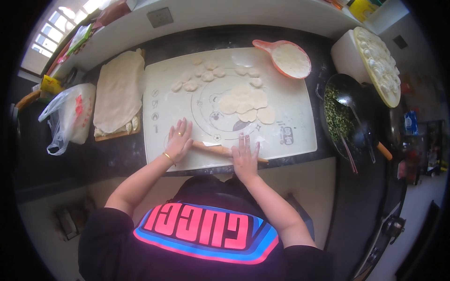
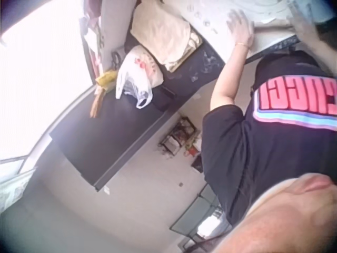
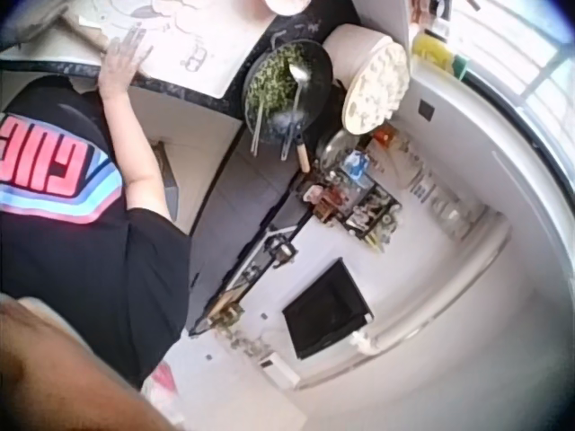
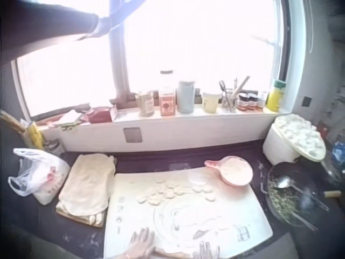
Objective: The person flattens small dough balls on a cutting board using a rolling pin. They repeatedly pick up a dough piece, roll it into a thin circular shape, and place it back on the board. The process is repeated for multiple dough pieces throughout the clip.
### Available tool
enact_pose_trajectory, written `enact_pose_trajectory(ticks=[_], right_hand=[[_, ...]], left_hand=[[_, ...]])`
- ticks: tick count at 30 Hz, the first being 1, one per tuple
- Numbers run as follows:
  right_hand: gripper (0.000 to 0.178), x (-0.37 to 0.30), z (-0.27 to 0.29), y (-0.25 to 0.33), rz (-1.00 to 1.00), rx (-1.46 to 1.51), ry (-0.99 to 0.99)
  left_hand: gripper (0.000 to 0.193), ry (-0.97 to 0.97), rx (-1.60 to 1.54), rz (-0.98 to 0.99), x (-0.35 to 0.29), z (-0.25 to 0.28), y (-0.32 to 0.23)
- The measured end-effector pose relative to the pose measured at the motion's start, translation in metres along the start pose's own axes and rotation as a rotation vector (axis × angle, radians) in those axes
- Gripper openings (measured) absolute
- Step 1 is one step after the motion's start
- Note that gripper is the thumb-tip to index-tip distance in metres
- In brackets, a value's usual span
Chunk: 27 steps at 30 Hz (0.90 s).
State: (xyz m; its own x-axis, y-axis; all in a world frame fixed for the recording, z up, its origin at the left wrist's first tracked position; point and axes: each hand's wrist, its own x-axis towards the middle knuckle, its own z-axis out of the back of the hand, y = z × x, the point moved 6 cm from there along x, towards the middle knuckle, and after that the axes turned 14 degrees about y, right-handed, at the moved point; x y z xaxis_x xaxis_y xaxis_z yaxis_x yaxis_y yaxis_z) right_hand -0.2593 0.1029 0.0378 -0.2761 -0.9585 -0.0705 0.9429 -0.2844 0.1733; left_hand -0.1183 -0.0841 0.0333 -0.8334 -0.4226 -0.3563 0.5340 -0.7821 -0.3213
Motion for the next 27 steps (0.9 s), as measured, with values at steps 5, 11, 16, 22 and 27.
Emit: enact_pose_trajectory(ticks=[5,11,16,22,27], right_hand=[[0.027,0.008,0.010,-0.007,0.017,0.020,-0.085],[0.025,0.012,0.014,-0.015,0.041,0.031,-0.067],[0.029,0.022,0.021,-0.011,0.079,0.087,-0.133],[0.024,0.019,0.035,-0.002,0.189,0.106,-0.053],[0.023,0.018,0.025,-0.014,0.133,0.103,-0.006]], left_hand=[[0.052,0.162,-0.379,-0.267,0.043,0.017,-0.043],[0.037,0.450,-0.485,-0.257,0.055,0.012,-0.057],[0.032,0.346,-0.636,-0.095,0.059,0.008,-0.035],[0.026,0.239,-0.635,0.047,0.058,0.009,-0.024],[0.022,0.189,-0.716,0.036,0.051,0.002,-0.026]])
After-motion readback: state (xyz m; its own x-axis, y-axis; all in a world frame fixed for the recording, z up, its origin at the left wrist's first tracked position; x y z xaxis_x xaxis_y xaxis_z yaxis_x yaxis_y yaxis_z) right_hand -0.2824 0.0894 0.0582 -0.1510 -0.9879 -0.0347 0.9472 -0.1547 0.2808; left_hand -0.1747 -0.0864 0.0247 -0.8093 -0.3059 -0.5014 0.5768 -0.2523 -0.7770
